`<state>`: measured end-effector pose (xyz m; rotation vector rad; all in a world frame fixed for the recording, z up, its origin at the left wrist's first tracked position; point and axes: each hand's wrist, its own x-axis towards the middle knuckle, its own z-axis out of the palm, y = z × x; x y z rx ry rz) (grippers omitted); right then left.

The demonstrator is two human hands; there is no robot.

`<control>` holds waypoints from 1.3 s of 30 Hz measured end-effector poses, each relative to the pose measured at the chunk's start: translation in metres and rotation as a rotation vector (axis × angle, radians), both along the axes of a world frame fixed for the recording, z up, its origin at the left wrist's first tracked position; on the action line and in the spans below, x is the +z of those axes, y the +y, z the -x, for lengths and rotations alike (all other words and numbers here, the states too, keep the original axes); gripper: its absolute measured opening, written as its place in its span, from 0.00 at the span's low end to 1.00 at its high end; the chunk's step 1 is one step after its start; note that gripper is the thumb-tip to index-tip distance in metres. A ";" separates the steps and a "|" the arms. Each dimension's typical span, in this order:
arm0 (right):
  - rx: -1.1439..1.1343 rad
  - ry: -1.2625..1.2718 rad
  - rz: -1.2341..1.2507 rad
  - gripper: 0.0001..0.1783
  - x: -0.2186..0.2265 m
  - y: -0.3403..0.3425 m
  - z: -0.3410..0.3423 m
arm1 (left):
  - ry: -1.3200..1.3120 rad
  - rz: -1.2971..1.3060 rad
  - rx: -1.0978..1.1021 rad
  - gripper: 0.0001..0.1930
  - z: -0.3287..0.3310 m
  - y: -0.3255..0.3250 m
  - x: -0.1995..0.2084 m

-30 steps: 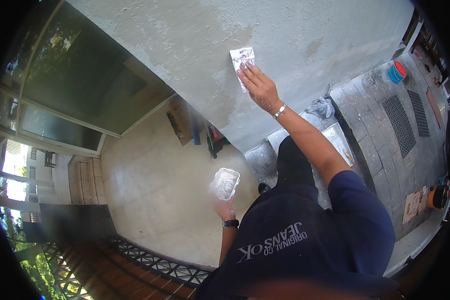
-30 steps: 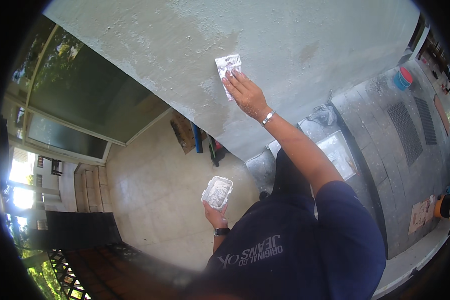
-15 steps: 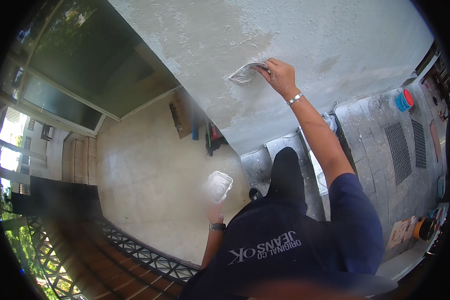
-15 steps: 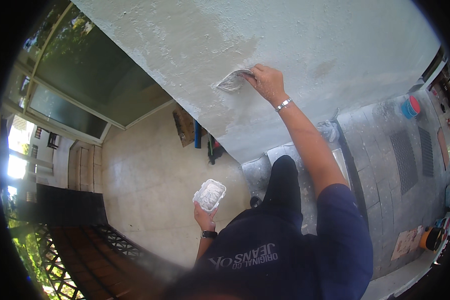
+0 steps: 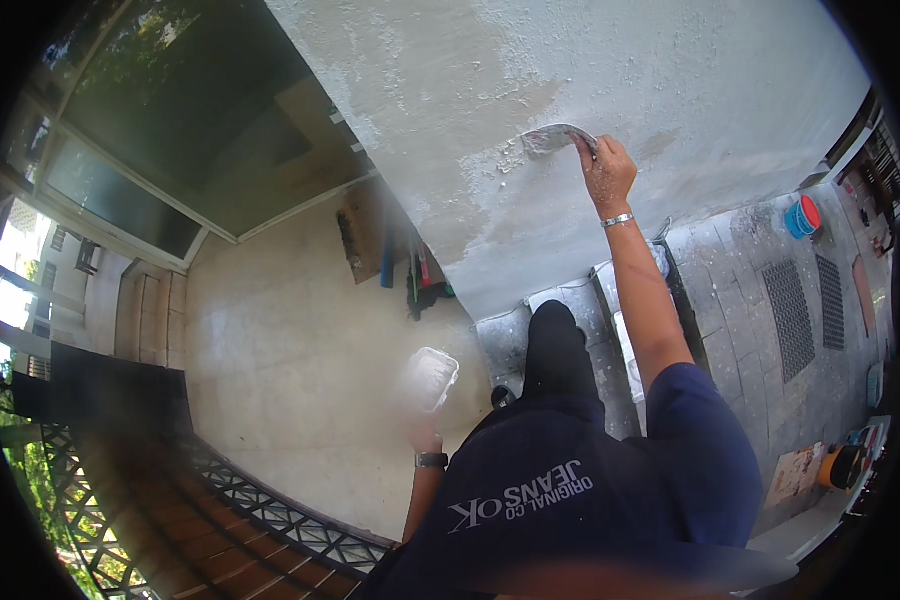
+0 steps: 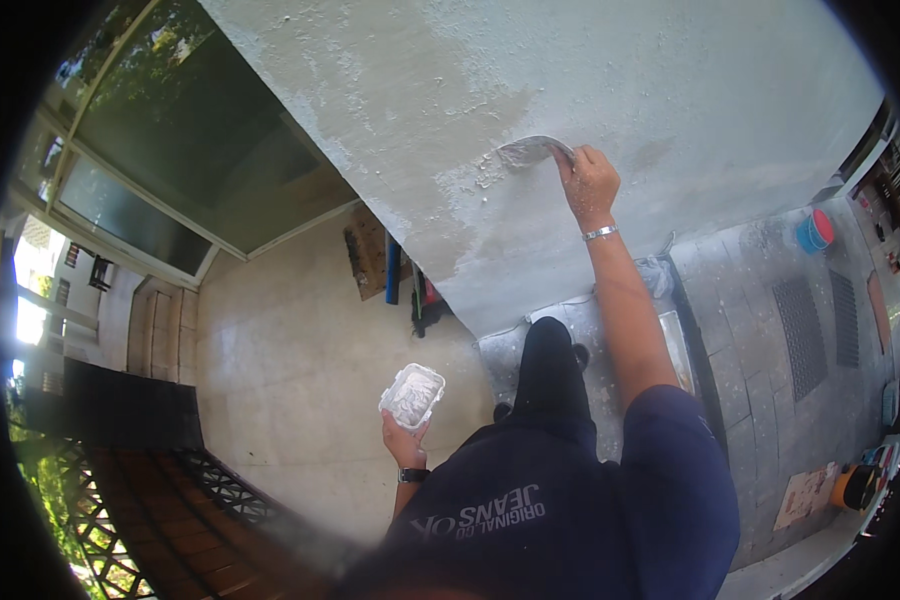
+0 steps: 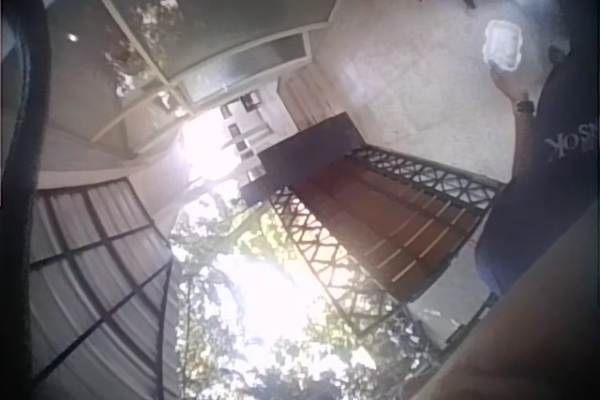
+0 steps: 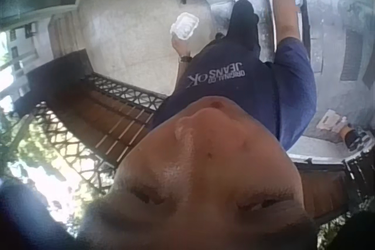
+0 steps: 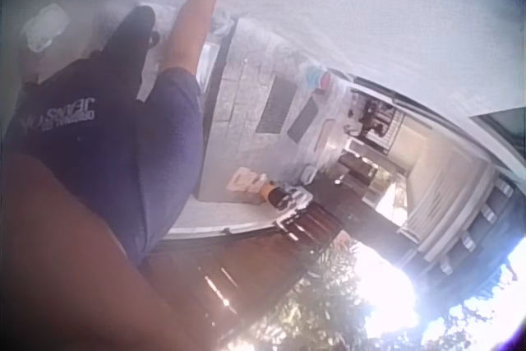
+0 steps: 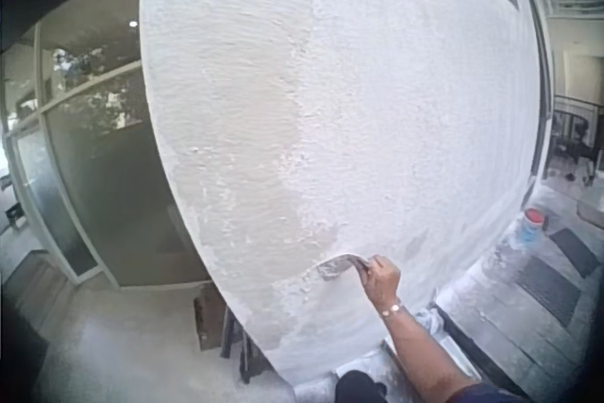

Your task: The person applies plaster to a textured wall using a putty knife.

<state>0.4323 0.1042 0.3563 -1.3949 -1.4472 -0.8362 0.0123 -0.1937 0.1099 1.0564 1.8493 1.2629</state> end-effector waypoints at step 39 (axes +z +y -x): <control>0.655 1.282 0.314 0.14 -0.132 -0.067 0.052 | -0.318 0.026 -0.035 0.29 -0.025 0.020 0.012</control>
